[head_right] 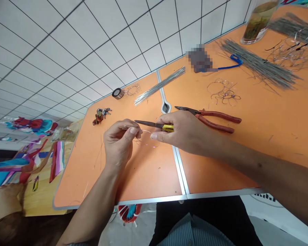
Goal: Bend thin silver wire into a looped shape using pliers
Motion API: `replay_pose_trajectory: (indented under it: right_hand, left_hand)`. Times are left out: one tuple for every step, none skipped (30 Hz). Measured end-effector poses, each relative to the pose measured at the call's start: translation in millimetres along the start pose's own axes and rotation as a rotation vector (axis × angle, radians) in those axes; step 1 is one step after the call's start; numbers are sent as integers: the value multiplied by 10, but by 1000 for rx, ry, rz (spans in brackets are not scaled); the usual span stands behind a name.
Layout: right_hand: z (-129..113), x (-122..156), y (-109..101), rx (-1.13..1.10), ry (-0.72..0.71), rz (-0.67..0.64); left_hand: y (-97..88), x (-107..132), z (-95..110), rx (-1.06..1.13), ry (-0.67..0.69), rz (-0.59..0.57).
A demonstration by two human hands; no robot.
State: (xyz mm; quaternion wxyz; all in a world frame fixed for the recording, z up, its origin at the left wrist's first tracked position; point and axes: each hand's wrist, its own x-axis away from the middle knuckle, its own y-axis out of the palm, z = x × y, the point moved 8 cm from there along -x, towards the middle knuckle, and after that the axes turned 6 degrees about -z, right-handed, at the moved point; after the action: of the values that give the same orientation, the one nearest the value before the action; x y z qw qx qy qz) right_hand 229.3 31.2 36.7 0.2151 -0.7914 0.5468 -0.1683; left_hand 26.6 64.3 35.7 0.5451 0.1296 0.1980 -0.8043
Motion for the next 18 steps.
replay_pose_trajectory:
  right_hand:
    - [-2, -5, 26, -31, 17, -16]
    - [-6, -10, 46, -58, 31, -26]
    - [-11, -15, 62, -81, 44, -32]
    - [-15, -20, 75, -99, 56, -38]
    - [-18, -25, 82, -116, 66, -39]
    - [-21, -30, 87, -131, 71, -39]
    - [-25, -34, 86, -142, 71, -35]
    - [-29, -36, 79, -149, 67, -26]
    - [-33, -36, 68, -150, 61, -14]
    - [-35, -34, 55, -146, 56, 1]
    - [-36, -30, 43, -136, 52, 14]
    - [-39, -26, 33, -122, 47, 24]
    - [-44, -22, 27, -107, 40, 32]
    - [-51, -20, 26, -94, 32, 34]
    - [-57, -20, 26, -86, 25, 35]
    - [-63, -22, 24, -81, 20, 39]
    - [-66, -24, 22, -76, 17, 41]
    - [-65, -26, 20, -69, 18, 42]
  left_hand:
    - [9, 1, -39, 33, -31, 1]
    - [17, 2, -70, 61, -55, 0]
    - [22, 2, -94, 86, -70, -4]
    - [28, 1, -107, 107, -75, -11]
    - [34, -3, -111, 126, -72, -22]
    - [40, -8, -107, 143, -64, -35]
    - [46, -14, -98, 157, -54, -48]
    - [50, -20, -87, 166, -44, -59]
    - [54, -26, -76, 173, -37, -69]
    - [58, -32, -68, 176, -34, -76]
    - [57, -38, -62, 178, -32, -76]
    - [53, -43, -57, 179, -28, -72]
    - [47, -49, -52, 185, -19, -64]
    - [41, -54, -49, 194, -8, -57]
    - [35, -59, -51, 206, 2, -50]
    - [30, -63, -58, 220, 7, -44]
    - [26, -67, -71, 233, 5, -39]
    - [19, -70, -87, 244, -1, -31]
